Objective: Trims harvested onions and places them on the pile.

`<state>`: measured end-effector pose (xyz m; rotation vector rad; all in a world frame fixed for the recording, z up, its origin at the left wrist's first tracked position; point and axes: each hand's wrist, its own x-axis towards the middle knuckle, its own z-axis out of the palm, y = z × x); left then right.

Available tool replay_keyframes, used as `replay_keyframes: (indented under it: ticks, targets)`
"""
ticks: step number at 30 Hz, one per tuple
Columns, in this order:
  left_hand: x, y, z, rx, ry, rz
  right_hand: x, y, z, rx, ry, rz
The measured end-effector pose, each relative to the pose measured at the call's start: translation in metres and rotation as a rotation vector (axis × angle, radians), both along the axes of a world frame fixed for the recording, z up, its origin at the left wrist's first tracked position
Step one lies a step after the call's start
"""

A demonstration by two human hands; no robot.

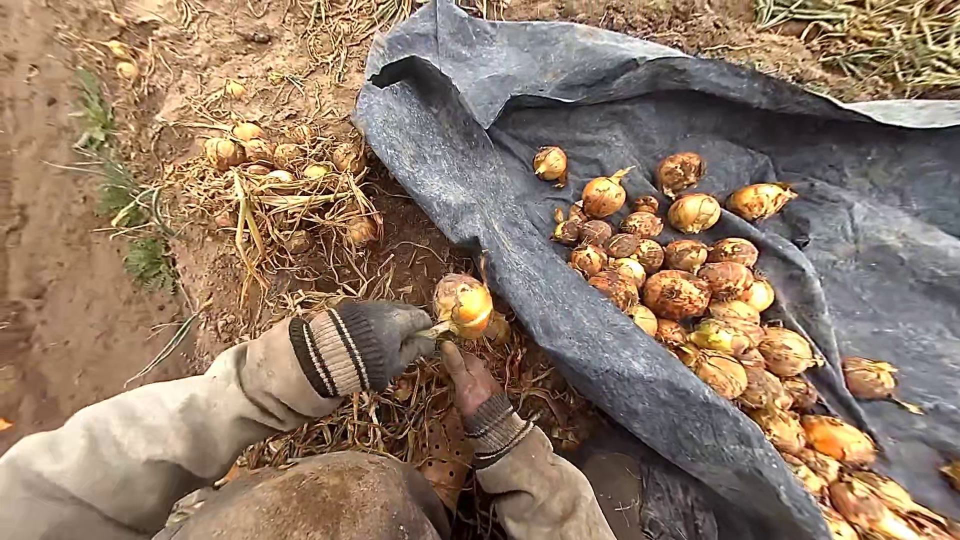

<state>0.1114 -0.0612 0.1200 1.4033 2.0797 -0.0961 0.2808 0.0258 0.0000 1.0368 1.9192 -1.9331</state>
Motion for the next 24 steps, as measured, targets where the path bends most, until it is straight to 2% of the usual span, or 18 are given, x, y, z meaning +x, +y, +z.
replay_keyframes:
  ticks: [2,4,6,8,10,13,16,18,20,22,23,24]
  targets:
    - [0.023,0.015,-0.003,-0.084,-0.064,-0.172,0.005,0.003,-0.002,-0.211,0.166,-0.404]
    - [0.011,0.042,-0.006,-0.010,-0.040,-0.158,0.012,0.025,0.015,-0.248,0.257,-0.556]
    - [-0.028,0.069,-0.019,0.062,0.097,-0.052,0.022,0.044,0.034,-0.110,0.383,-0.663]
    - [-0.085,0.080,-0.044,-0.028,0.274,0.123,0.033,0.067,0.050,-0.033,0.602,-0.789]
    - [-0.138,0.069,-0.075,-0.140,0.418,0.308,0.045,0.083,0.056,-0.013,0.693,-0.826]
    - [-0.177,0.045,-0.116,-0.162,0.494,0.443,0.045,0.071,0.047,-0.105,0.512,-0.737]
    - [-0.184,0.029,-0.130,-0.192,0.474,0.602,0.032,0.038,0.031,-0.197,0.272,-0.400]
    - [-0.181,0.018,-0.125,-0.224,0.500,0.624,0.026,0.024,0.021,-0.178,0.178,-0.239]
    - [-0.173,0.002,-0.115,-0.243,0.554,0.525,0.021,0.019,0.011,-0.170,0.132,-0.180]
    - [-0.149,-0.028,-0.104,-0.071,0.629,0.364,0.019,0.019,0.003,-0.195,0.072,-0.146]
    - [-0.125,-0.034,-0.089,0.006,0.637,0.321,0.018,0.020,0.000,-0.191,0.028,-0.116]
    - [-0.091,-0.023,-0.056,-0.090,0.569,0.358,0.016,0.021,-0.001,-0.176,-0.018,-0.079]
